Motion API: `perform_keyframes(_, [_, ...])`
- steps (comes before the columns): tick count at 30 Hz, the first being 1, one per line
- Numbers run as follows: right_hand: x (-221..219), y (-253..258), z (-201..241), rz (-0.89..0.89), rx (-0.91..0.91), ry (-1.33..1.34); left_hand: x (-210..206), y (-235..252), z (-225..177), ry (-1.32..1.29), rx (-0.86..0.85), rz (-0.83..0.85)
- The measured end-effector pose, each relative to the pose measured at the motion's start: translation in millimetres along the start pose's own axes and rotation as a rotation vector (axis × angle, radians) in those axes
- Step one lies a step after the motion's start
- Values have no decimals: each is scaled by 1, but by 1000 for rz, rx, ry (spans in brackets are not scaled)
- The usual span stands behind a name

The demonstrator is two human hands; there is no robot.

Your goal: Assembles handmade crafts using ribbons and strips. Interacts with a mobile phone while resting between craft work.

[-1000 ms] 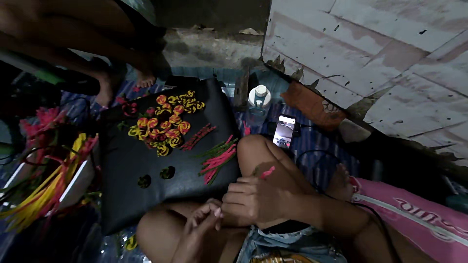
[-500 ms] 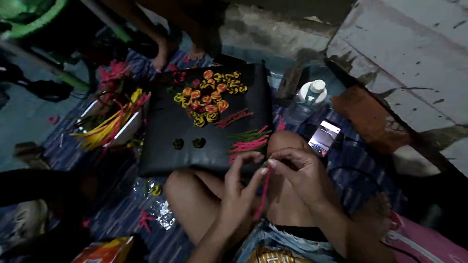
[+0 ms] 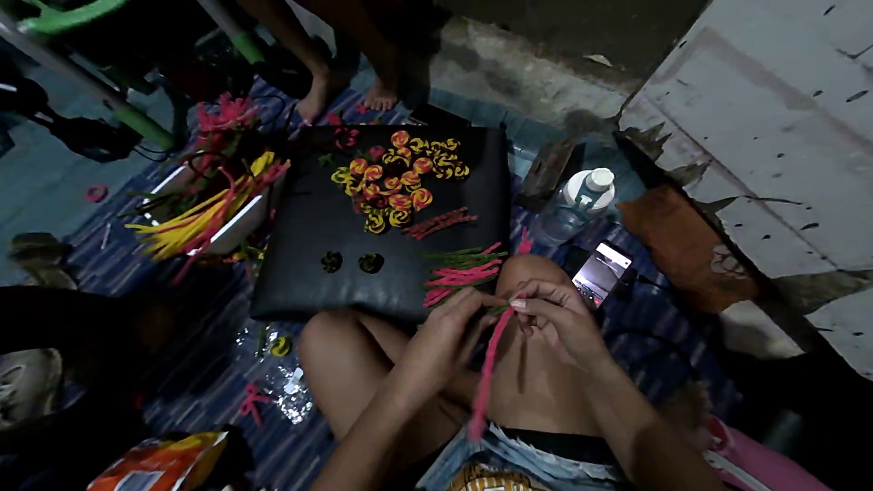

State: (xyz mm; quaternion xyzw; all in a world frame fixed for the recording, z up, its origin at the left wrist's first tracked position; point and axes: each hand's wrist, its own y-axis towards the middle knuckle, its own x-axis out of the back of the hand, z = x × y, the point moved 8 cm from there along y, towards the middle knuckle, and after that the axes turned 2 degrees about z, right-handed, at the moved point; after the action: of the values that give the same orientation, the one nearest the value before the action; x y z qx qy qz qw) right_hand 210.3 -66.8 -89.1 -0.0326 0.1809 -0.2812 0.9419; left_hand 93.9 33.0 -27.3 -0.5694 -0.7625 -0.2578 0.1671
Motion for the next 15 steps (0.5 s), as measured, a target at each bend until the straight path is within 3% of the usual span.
perform_keyframes(3, [-8, -5, 2, -47, 12, 73, 4, -4, -5, 65, -156, -205])
perform_keyframes(5, [-14, -8, 11, -51, 168, 36, 7, -6, 3, -140, -153, -337])
perform_keyframes(8, [-20, -15, 30, -43, 470, -167, -1, -6, 21, -507, 93, -434])
perform_keyframes(11, [-25, -22, 38, -32, 653, -354, -15, -10, 31, -728, 310, -447])
perform_keyframes(13, [-24, -22, 38, -32, 647, -362, -8, -12, 24, -593, 237, -539])
perform_keyframes(15, [-21, -20, 36, -51, 585, -304, 3, -13, 10, -300, 57, -568])
